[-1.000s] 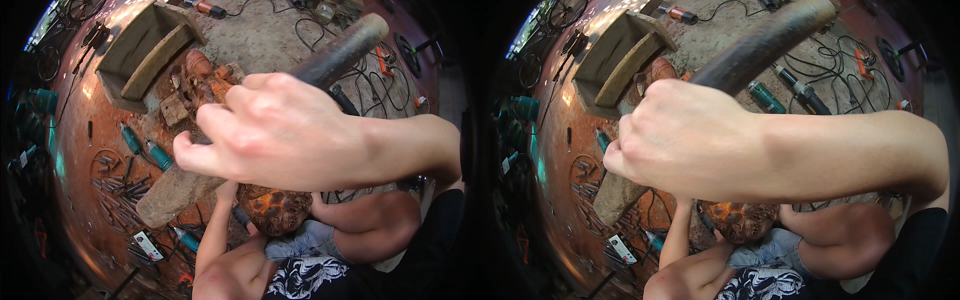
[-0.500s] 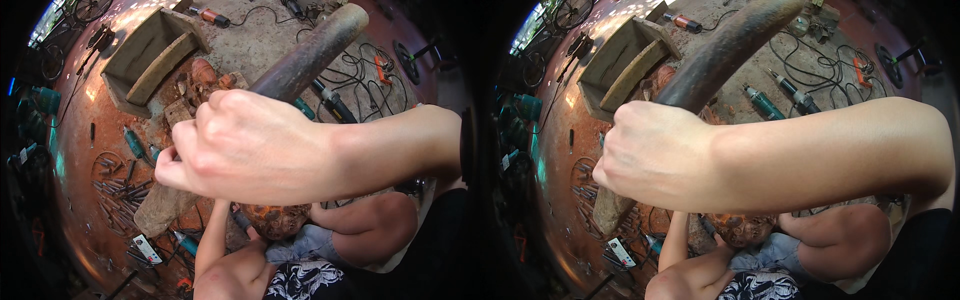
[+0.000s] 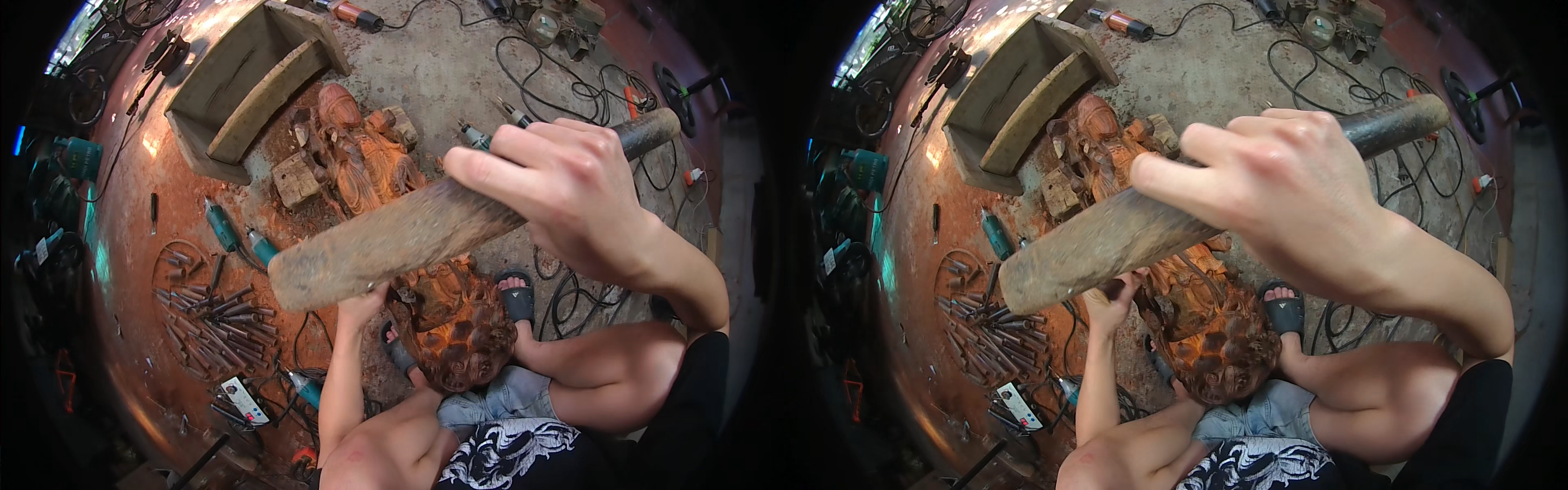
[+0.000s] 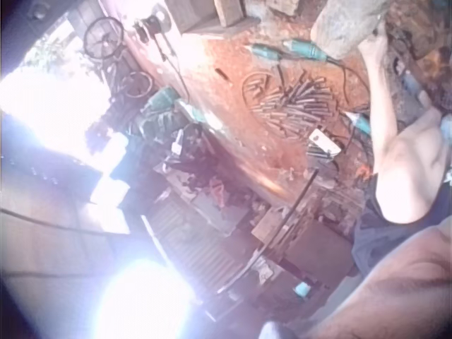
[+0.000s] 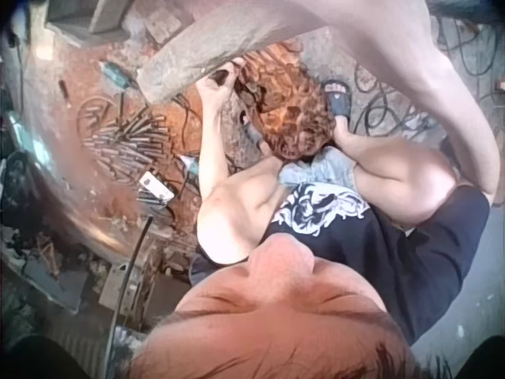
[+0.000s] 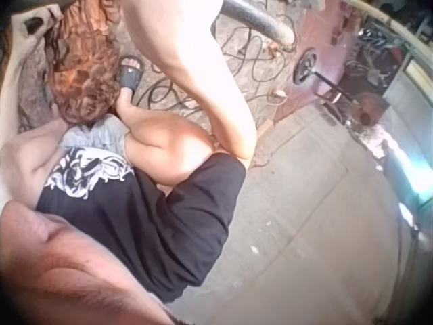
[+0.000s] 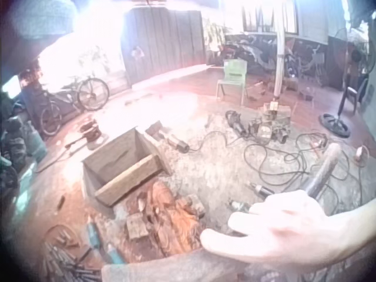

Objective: The person carves a wooden sculpture using a rotary tool and then switches to a chisel and mallet to refine details. They repeatedly select different chisels from the floor and strike them with a wooden mallet to shape the wood.

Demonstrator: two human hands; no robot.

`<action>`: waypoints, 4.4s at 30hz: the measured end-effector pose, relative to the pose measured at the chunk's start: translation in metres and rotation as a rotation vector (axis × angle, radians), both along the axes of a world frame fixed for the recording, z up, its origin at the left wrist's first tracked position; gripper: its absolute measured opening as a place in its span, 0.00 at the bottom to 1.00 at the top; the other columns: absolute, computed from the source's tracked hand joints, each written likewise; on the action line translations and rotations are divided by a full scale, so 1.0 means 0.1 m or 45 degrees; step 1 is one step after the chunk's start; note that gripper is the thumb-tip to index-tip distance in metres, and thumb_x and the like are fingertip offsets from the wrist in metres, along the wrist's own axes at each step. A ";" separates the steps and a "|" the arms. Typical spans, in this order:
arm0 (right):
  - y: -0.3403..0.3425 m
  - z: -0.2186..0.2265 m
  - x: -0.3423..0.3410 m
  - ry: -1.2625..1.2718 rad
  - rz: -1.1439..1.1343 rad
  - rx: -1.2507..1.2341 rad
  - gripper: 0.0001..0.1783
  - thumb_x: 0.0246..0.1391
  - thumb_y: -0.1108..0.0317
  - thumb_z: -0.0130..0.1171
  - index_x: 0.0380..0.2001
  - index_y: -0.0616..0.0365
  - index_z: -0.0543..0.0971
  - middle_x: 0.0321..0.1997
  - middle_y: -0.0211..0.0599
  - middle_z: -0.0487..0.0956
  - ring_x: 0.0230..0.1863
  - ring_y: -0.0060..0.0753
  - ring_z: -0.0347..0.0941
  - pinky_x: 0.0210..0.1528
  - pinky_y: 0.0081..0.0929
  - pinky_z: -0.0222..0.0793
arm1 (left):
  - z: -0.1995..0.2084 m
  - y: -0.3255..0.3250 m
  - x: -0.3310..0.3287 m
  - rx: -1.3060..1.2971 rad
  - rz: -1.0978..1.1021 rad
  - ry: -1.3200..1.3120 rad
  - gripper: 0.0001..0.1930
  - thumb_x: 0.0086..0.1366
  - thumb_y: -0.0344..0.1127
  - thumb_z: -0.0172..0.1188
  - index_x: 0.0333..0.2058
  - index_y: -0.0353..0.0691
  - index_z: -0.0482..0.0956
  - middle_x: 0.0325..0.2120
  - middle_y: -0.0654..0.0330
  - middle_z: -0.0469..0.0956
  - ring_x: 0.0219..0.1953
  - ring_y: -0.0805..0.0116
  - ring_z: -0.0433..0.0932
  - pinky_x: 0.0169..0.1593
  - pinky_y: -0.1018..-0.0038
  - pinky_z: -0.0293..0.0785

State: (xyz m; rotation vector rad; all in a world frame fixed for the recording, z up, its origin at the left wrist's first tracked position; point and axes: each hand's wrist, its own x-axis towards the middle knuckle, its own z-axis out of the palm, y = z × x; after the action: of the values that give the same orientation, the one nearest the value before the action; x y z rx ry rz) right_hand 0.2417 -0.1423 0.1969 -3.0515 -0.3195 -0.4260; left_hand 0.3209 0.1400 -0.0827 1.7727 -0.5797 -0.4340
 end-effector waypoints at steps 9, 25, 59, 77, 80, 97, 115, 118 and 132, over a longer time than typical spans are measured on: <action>-0.27 -0.18 -0.13 0.105 -0.193 0.173 0.28 0.38 0.80 0.65 0.49 0.54 0.79 0.33 0.39 0.80 0.34 0.52 0.79 0.34 0.43 0.73 | 0.76 -0.36 0.45 -0.296 -0.449 -0.116 0.13 0.51 0.07 0.58 0.20 0.34 0.77 0.30 0.53 0.86 0.39 0.69 0.85 0.42 0.72 0.81; -0.24 -0.16 -0.18 0.154 -0.179 0.234 0.29 0.36 0.81 0.66 0.48 0.53 0.80 0.35 0.38 0.81 0.34 0.52 0.80 0.33 0.42 0.74 | 0.60 -0.35 -0.07 -0.321 -0.030 -0.253 0.10 0.51 0.12 0.64 0.24 0.35 0.78 0.31 0.54 0.86 0.36 0.65 0.86 0.44 0.70 0.82; 0.11 0.23 0.27 0.363 0.065 0.400 0.32 0.37 0.78 0.70 0.52 0.52 0.80 0.38 0.34 0.84 0.38 0.44 0.83 0.32 0.37 0.76 | -0.62 0.49 0.36 -0.829 0.412 0.806 0.24 0.66 0.30 0.68 0.59 0.36 0.74 0.55 0.53 0.78 0.57 0.56 0.76 0.64 0.55 0.72; -0.18 -2.86 -2.67 1.066 -1.191 1.754 0.38 0.34 0.85 0.67 0.56 0.61 0.73 0.38 0.33 0.78 0.35 0.33 0.76 0.38 0.30 0.75 | -0.32 2.56 0.58 1.470 0.290 -0.526 0.20 0.56 0.22 0.63 0.49 0.46 0.82 0.48 0.54 0.74 0.62 0.53 0.69 0.67 0.42 0.57; 0.15 -2.84 -2.52 0.915 -1.053 1.954 0.36 0.35 0.84 0.67 0.54 0.61 0.73 0.40 0.35 0.80 0.33 0.33 0.77 0.35 0.27 0.75 | -0.52 3.09 0.75 1.509 0.354 -0.681 0.23 0.56 0.22 0.63 0.51 0.46 0.82 0.55 0.50 0.73 0.67 0.50 0.67 0.68 0.49 0.61; 0.11 -2.79 -2.56 0.934 -1.125 1.968 0.39 0.36 0.82 0.68 0.58 0.64 0.73 0.43 0.38 0.81 0.37 0.31 0.80 0.38 0.29 0.78 | -0.45 3.36 0.55 1.733 0.512 -0.735 0.21 0.55 0.32 0.64 0.50 0.51 0.87 0.61 0.51 0.77 0.64 0.49 0.72 0.64 0.51 0.68; -0.07 -2.62 -2.52 0.819 -1.006 1.983 0.48 0.45 0.74 0.77 0.69 0.63 0.65 0.62 0.43 0.76 0.63 0.34 0.73 0.67 0.35 0.68 | 0.83 0.19 -0.29 -0.717 -0.137 -0.756 0.17 0.71 0.29 0.64 0.55 0.37 0.71 0.44 0.42 0.84 0.50 0.38 0.84 0.59 0.37 0.79; -0.30 -2.12 -2.45 0.747 -0.951 1.631 0.49 0.44 0.71 0.79 0.68 0.59 0.64 0.63 0.43 0.76 0.64 0.31 0.72 0.67 0.32 0.67 | 0.77 0.02 -0.35 -0.277 -0.472 -0.765 0.06 0.57 0.22 0.71 0.31 0.26 0.82 0.40 0.48 0.86 0.53 0.40 0.84 0.62 0.43 0.79; -0.68 0.03 -1.51 0.663 -0.250 0.110 0.41 0.25 0.75 0.73 0.54 0.54 0.81 0.40 0.35 0.80 0.40 0.42 0.79 0.38 0.38 0.71 | 0.53 -0.35 -0.26 -0.361 -0.414 -0.963 0.12 0.56 0.20 0.70 0.30 0.39 0.74 0.41 0.52 0.81 0.53 0.47 0.84 0.62 0.45 0.80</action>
State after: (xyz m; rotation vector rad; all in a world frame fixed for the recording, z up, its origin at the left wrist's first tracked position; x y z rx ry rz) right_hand 0.0908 -0.2098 0.1999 -2.9687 0.0239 0.3435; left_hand 0.2954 0.1046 -0.0300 1.5349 -1.3988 0.1267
